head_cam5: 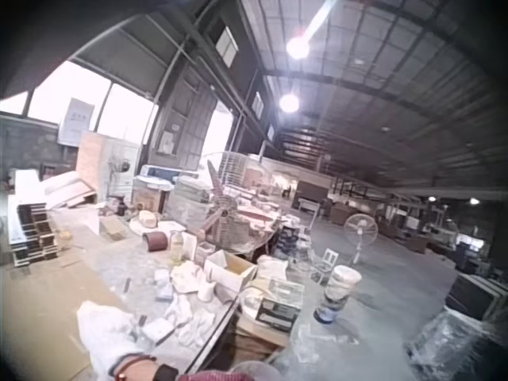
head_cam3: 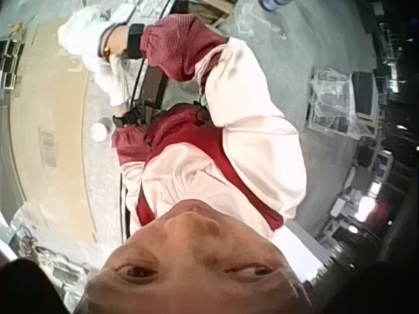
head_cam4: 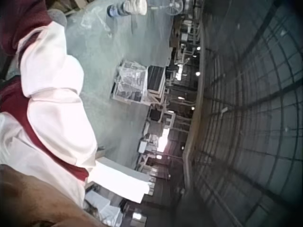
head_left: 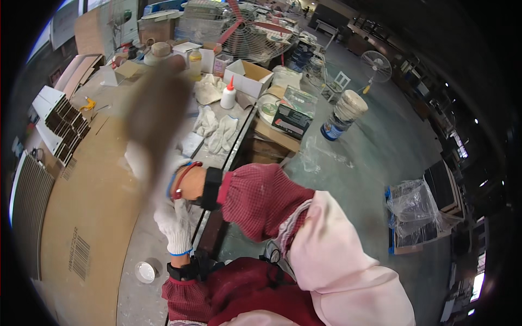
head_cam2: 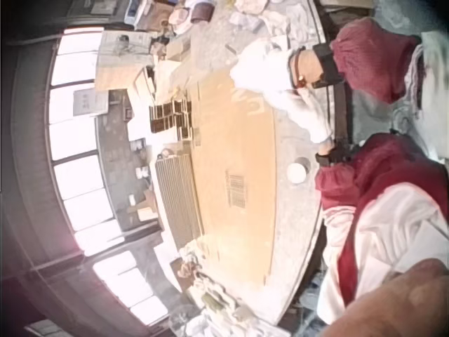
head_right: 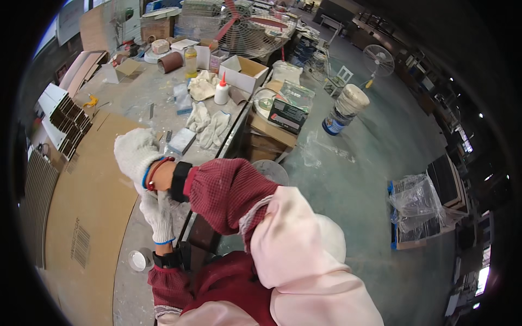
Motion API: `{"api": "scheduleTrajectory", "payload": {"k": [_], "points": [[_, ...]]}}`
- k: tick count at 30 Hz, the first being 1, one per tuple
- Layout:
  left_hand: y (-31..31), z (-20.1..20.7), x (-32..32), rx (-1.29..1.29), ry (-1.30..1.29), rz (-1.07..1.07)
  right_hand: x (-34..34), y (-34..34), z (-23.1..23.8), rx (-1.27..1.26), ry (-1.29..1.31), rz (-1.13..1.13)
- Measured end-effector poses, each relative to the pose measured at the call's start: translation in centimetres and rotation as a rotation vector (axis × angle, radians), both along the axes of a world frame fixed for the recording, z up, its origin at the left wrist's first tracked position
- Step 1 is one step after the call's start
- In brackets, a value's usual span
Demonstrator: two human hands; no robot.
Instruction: The recorder puts on protective gloves and prepares a container of white liquid for use in furniture manufacturing.
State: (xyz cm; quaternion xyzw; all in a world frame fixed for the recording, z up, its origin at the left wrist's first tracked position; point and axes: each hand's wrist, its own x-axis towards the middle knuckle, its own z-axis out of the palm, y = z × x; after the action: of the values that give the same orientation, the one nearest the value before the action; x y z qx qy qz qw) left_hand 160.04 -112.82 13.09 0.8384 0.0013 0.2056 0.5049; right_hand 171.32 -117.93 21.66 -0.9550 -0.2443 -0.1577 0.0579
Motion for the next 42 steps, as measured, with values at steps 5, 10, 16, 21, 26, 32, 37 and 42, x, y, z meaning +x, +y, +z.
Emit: {"api": "scheduleTrajectory", "payload": {"k": [5, 10, 16, 21, 26, 32, 37, 42], "points": [[0.0, 0.9, 0.1, -0.033, -0.19, 0.012, -2.4, -1.4, 4.8, 0.063, 0.158, 0.169], [-0.8, 2.8, -0.4, -0.297, 0.084, -0.093, -1.4, -3.8, 7.1, -0.124, 0.256, 0.39], [-0.6, 1.5, 0.1, -0.179, -0.086, -0.06, -2.2, -2.7, 6.5, -0.133, 0.247, 0.245], [-0.2, 1.2, 0.2, -0.157, -0.02, -0.014, -1.6, -3.8, 5.4, -0.037, 0.17, 0.283], [-0.8, 1.4, 0.2, -0.337, 0.091, -0.088, -1.1, -4.5, 5.1, -0.004, 0.144, 0.452], [-0.6, 1.9, -0.2, -0.286, 0.0, -0.065, -3.5, -2.8, 6.2, -0.085, 0.151, 0.238], [-0.6, 1.7, -0.3, -0.25, 0.044, -0.067, -3.0, -3.0, 6.5, -0.202, 0.16, 0.249], [-0.5, 1.5, -0.1, -0.186, 0.086, -0.036, -2.0, -3.9, 6.4, -0.214, 0.202, 0.392]]}}
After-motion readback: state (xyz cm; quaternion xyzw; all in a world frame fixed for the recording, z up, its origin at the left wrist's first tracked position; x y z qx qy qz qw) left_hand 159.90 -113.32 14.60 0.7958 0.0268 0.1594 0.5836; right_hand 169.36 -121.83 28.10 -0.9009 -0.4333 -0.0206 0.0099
